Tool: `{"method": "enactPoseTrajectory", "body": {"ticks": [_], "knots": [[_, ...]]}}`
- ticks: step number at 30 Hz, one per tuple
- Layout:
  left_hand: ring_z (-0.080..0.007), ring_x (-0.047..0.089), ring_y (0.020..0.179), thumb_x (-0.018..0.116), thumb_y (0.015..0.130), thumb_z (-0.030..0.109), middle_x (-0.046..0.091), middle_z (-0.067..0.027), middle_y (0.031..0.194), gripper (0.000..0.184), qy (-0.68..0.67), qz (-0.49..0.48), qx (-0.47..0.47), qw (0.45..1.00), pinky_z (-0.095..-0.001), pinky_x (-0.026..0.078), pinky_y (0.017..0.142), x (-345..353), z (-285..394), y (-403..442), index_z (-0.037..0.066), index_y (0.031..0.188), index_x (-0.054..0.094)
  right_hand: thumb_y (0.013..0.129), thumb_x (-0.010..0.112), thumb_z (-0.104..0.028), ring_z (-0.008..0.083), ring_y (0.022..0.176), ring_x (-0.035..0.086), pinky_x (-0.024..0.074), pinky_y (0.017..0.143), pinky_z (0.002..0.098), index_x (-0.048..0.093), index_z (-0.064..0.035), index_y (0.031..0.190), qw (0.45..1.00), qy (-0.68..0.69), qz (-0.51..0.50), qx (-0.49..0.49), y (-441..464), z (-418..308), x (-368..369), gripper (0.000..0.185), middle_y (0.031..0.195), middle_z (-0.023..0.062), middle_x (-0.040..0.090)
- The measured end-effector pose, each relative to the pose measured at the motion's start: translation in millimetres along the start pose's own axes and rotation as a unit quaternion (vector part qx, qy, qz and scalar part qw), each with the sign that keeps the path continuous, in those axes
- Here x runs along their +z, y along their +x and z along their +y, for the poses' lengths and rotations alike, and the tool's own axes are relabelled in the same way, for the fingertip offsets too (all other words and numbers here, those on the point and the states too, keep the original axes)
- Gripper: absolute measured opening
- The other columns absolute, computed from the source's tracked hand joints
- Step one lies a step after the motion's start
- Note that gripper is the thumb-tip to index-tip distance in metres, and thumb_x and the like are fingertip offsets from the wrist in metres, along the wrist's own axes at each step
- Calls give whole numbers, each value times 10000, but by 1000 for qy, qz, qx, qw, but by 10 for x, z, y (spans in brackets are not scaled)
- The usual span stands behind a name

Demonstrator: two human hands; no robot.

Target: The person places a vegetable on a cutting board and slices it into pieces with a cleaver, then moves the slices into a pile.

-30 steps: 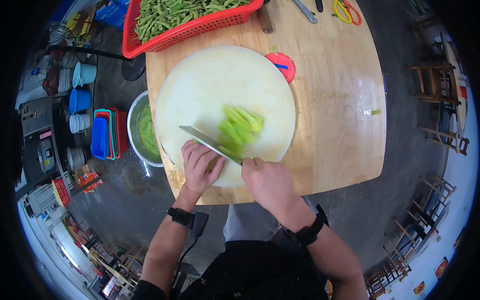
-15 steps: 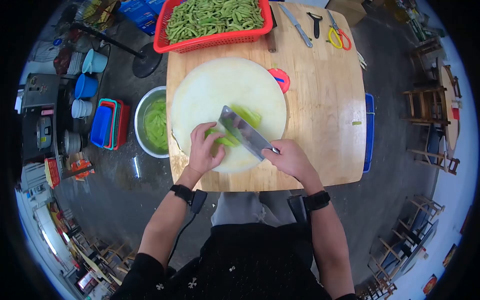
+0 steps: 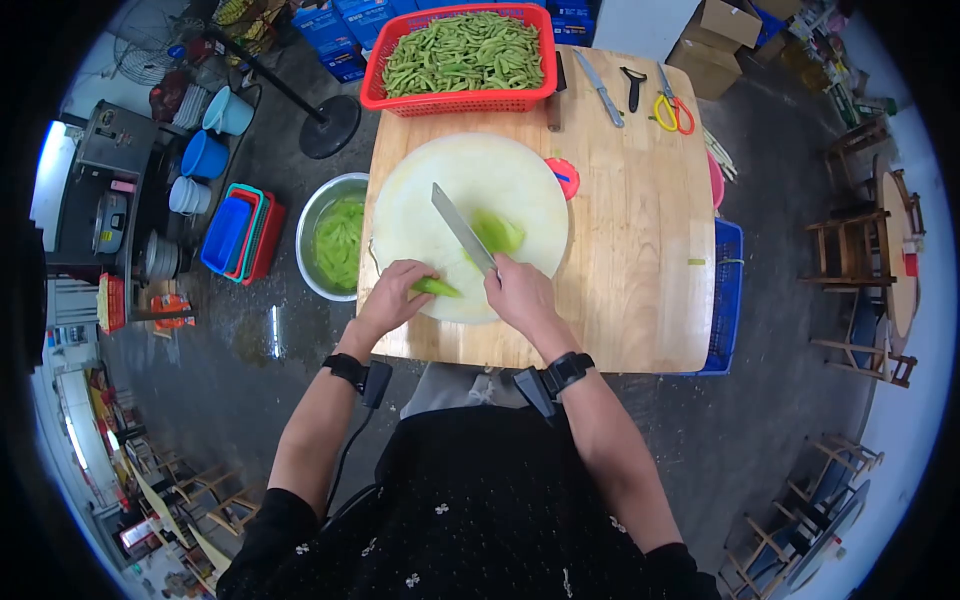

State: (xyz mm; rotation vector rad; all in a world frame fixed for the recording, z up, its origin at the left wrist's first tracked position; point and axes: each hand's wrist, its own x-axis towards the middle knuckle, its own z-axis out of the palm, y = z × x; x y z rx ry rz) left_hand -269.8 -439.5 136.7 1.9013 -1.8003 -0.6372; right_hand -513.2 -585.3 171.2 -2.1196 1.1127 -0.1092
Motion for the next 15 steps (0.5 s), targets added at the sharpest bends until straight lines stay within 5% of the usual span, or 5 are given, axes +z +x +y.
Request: {"method": "enactPoseTrajectory", "body": {"ticks": [10, 13, 15], "knots": [[-370, 595, 1304, 856, 840, 164, 656, -144, 1377, 484, -58, 84, -6, 995, -479, 471, 1123, 109, 2, -101, 93, 1302, 727, 1033, 590, -302, 456, 848, 732, 570, 770, 570, 687, -45, 1095, 997, 70, 23, 37, -16, -78, 134, 281, 865, 229, 744], [-358, 607, 1293, 852, 857, 196, 678, -144, 1342, 473, -59, 122, 25, 991, -476, 484, 1105, 65, -38, -33, 77, 1298, 728, 1032, 650, -257, 368, 661, 689, 528, 640, 483, 700, -24, 1173, 993, 47, 102, 37, 3, 14, 289, 277, 745, 204, 678], [-361, 638, 1246, 843, 887, 237, 719, -146, 1281, 447, -73, 102, 14, 992, -476, 500, 1079, 46, -107, -28, 62, 1285, 737, 1043, 666, -243, 223, 573, 639, 501, 565, 400, 710, -15, 1160, 984, 121, 118, 52, -37, 31, 316, 260, 682, 116, 647]]}}
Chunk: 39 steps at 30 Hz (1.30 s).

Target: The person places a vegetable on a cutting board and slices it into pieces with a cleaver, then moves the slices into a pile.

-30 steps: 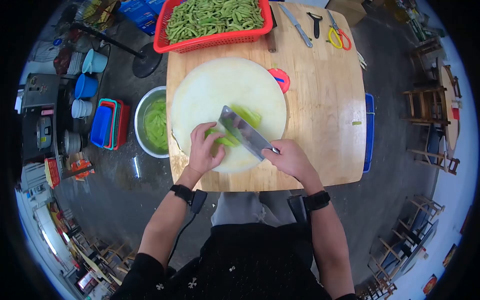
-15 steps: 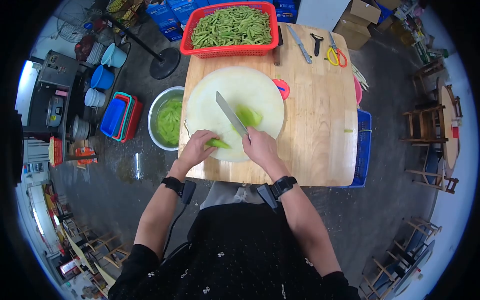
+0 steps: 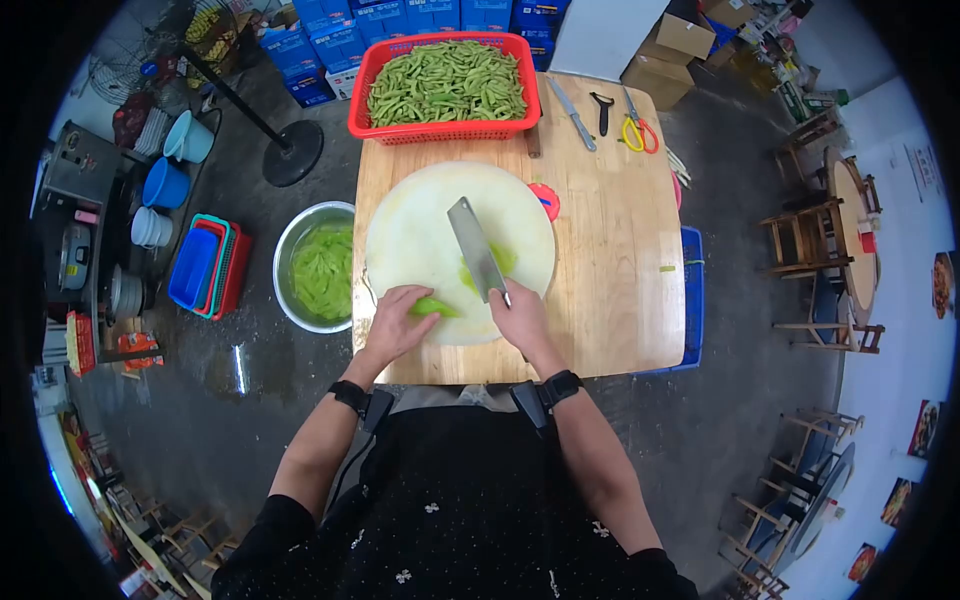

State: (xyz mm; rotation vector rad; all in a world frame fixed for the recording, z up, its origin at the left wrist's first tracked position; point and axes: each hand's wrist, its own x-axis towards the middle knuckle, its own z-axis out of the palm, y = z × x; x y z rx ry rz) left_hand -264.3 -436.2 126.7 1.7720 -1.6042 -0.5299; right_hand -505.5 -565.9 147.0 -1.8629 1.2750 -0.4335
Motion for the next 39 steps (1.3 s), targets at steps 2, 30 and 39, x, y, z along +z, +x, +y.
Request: {"method": "enactPoseTrajectory", "body": {"ticks": [2, 30, 39], "knots": [[-365, 661, 1200, 833, 905, 248, 742, -153, 1234, 413, -19, 19, -22, 999, -475, 513, 1057, 3, -19, 46, 56, 1260, 749, 1050, 669, -249, 166, 567, 611, 480, 542, 358, 706, -8, 1104, 994, 93, -8, 51, -23, -45, -3, 249, 672, 65, 622], [-167, 731, 889, 729, 1060, 241, 759, -69, 1040, 244, -315, -160, -303, 885, -329, 612, 795, 259, 130, 737, 33, 1187, 748, 1077, 688, -229, 66, 541, 534, 437, 498, 263, 652, -47, 950, 909, 335, 26, 247, -813, 141, -670, 226, 686, -33, 566], [-346, 631, 1240, 868, 786, 124, 695, -120, 1284, 456, 115, -209, 72, 968, -456, 512, 1071, 118, 321, 1332, 104, 1222, 735, 1085, 658, -218, 64, 537, 541, 432, 509, 264, 672, -33, 958, 910, 298, 71, 279, -1293, 523, -1202, 224, 671, -29, 587]]}}
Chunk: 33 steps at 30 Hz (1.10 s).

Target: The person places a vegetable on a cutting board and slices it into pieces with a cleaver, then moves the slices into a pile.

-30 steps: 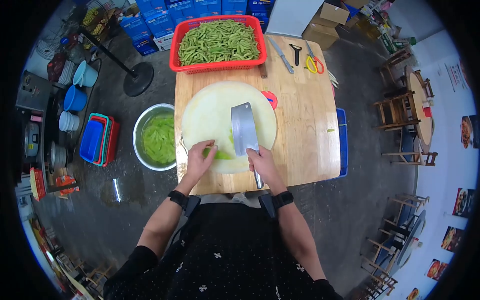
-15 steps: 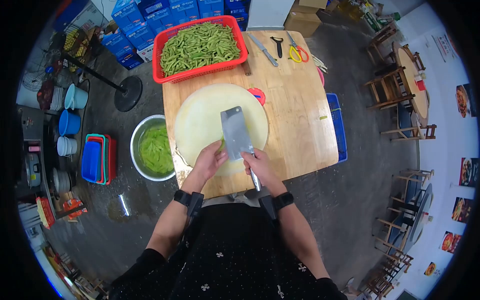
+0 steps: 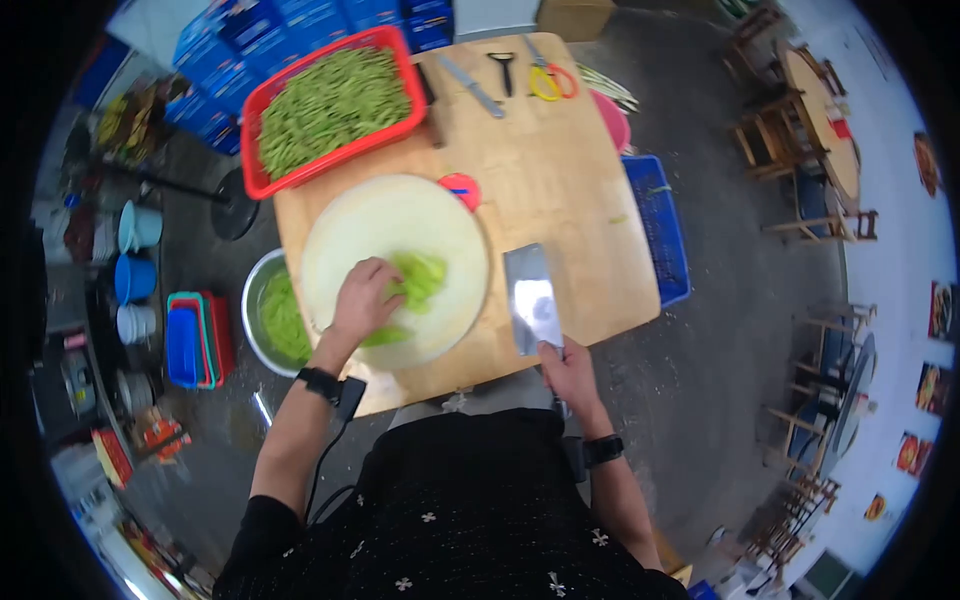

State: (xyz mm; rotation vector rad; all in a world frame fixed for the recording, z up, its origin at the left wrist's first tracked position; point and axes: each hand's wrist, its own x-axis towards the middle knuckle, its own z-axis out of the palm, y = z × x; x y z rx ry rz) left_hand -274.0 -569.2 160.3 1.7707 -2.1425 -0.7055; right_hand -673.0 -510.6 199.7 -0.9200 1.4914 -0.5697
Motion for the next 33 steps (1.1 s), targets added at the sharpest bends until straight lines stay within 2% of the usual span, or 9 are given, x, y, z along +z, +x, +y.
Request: {"method": "enactPoseTrajectory", "body": {"ticks": [1, 4, 6, 7, 9, 16, 18, 24, 33], "knots": [[-346, 631, 1240, 868, 786, 124, 695, -120, 1284, 456, -2, -7, 16, 1000, -456, 512, 1071, -25, 70, 66, 104, 1222, 735, 1083, 657, -216, 67, 543, 549, 437, 516, 264, 685, -28, 980, 1000, 5, -8, 5, -4, 4, -9, 217, 672, -25, 593], [-361, 577, 1342, 893, 763, 138, 633, -136, 1410, 674, -24, 9, 46, 999, -468, 454, 1171, -72, 233, 244, 110, 1391, 650, 1078, 665, -222, 70, 560, 567, 449, 530, 265, 708, -23, 1033, 999, -18, -7, 34, 10, -8, -117, 209, 677, -17, 605], [-380, 561, 1360, 910, 744, 142, 603, -154, 1451, 863, 84, -5, 150, 985, -497, 409, 1227, -95, 272, 336, 117, 1527, 549, 1075, 669, -224, 71, 561, 574, 452, 534, 265, 715, -19, 1036, 999, -16, -24, 33, 43, 38, -230, 213, 674, -11, 610], [-380, 561, 1360, 910, 744, 142, 603, -154, 1451, 863, 89, -9, 142, 986, -497, 409, 1227, -56, 220, 388, 117, 1527, 549, 1075, 668, -223, 71, 556, 571, 450, 533, 266, 715, -18, 1026, 999, -25, -12, 37, 66, 19, -257, 216, 665, -13, 604], [-395, 565, 1371, 915, 741, 140, 606, -160, 1472, 927, -10, -110, 110, 988, -526, 383, 1252, 32, 81, 365, 118, 1580, 520, 1076, 666, -222, 70, 551, 567, 449, 532, 267, 715, -17, 1016, 998, -30, -25, 49, 98, 36, -281, 219, 656, -15, 598], [-357, 582, 1337, 893, 765, 115, 621, -141, 1425, 847, -4, -81, 8, 997, -543, 383, 1242, 21, 242, 231, 116, 1544, 559, 1079, 663, -191, 68, 529, 552, 422, 500, 276, 705, -15, 978, 999, -27, -24, 12, 298, 23, -478, 208, 638, -24, 582], [-346, 601, 1313, 887, 766, 99, 632, -125, 1407, 790, 34, -102, 43, 993, -508, 433, 1206, 5, 241, 224, 123, 1503, 605, 1078, 663, -186, 67, 530, 556, 428, 502, 274, 714, -9, 1006, 999, -27, -34, 12, 346, 18, -507, 197, 651, -24, 585], [-353, 622, 1282, 888, 767, 104, 642, -129, 1421, 765, 15, -89, 29, 996, -448, 516, 1125, 50, 276, 210, 116, 1485, 621, 1077, 670, -186, 61, 533, 559, 441, 506, 271, 737, -1, 1104, 996, -59, -67, 21, 528, -58, -560, 199, 672, -28, 589], [-361, 623, 1273, 886, 787, 170, 648, -132, 1392, 783, 67, -128, 26, 989, -458, 510, 1120, 6, 336, 276, 133, 1512, 592, 1075, 679, -214, 64, 540, 569, 449, 512, 271, 744, -1, 1145, 993, -70, -92, 22, 623, -30, -630, 233, 681, -24, 602]]}}
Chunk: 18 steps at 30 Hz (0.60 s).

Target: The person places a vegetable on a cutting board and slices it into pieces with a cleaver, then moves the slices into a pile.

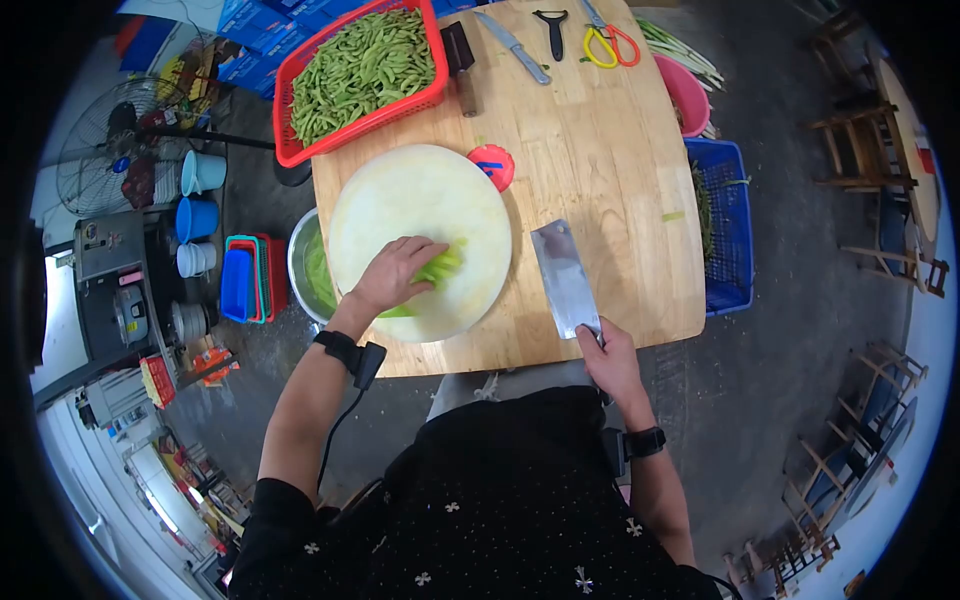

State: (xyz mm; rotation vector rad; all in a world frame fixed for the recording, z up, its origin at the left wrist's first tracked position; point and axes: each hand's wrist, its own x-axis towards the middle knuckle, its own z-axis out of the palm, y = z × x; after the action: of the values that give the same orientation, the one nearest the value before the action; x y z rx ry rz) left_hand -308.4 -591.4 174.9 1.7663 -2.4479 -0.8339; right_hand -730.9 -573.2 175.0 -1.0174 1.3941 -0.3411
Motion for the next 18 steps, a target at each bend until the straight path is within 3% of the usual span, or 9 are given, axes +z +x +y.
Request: {"method": "enactPoseTrajectory", "body": {"ticks": [7, 9, 10, 12, 15, 18], "knots": [[-355, 637, 1239, 858, 803, 200, 650, -114, 1362, 728, -11, -22, -25, 999, -447, 516, 1105, 49, -92, -2, 148, 1480, 596, 1064, 693, -225, 70, 570, 581, 471, 537, 278, 741, -4, 1144, 1000, 2, -11, 2, 62, 7, -11, 239, 687, -2, 603], [-382, 650, 1194, 878, 782, 185, 667, -154, 1283, 714, -30, 22, -11, 999, -462, 526, 1085, 75, -95, -31, 111, 1444, 621, 1054, 691, -253, 194, 589, 659, 518, 577, 368, 737, -20, 1121, 990, -115, -47, -71, 158, -13, 33, 246, 685, 85, 644], [-382, 650, 1194, 878, 782, 185, 667, -154, 1283, 714, -28, 22, -11, 999, -462, 526, 1085, 88, -95, -43, 111, 1444, 621, 1054, 691, -253, 194, 589, 659, 518, 577, 368, 737, -20, 1121, 990, -113, -47, -73, 187, -69, 80, 246, 685, 85, 644], [-381, 648, 1195, 869, 792, 187, 667, -155, 1274, 679, -50, 64, -34, 996, -460, 526, 1081, 135, -75, -66, 97, 1424, 636, 1044, 668, -290, 364, 681, 707, 539, 640, 488, 725, -39, 1058, 945, -263, -42, -189, 227, -202, 267, 257, 729, 178, 677], [-380, 645, 1205, 866, 803, 192, 664, -165, 1281, 662, -48, 69, -44, 995, -457, 525, 1083, 148, -44, -77, 88, 1418, 646, 1041, 640, -314, 444, 759, 699, 533, 674, 558, 719, -66, 1016, 926, -319, -73, -188, 353, -329, 534, 262, 779, 207, 704], [-381, 644, 1216, 870, 815, 206, 662, -175, 1285, 677, -41, 85, -44, 995, -450, 520, 1095, 189, -49, -102, 91, 1441, 639, 1042, 632, -306, 434, 759, 709, 544, 684, 552, 713, -76, 1019, 919, -335, -39, -202, 447, -305, 783, 246, 756, 191, 701]]}}
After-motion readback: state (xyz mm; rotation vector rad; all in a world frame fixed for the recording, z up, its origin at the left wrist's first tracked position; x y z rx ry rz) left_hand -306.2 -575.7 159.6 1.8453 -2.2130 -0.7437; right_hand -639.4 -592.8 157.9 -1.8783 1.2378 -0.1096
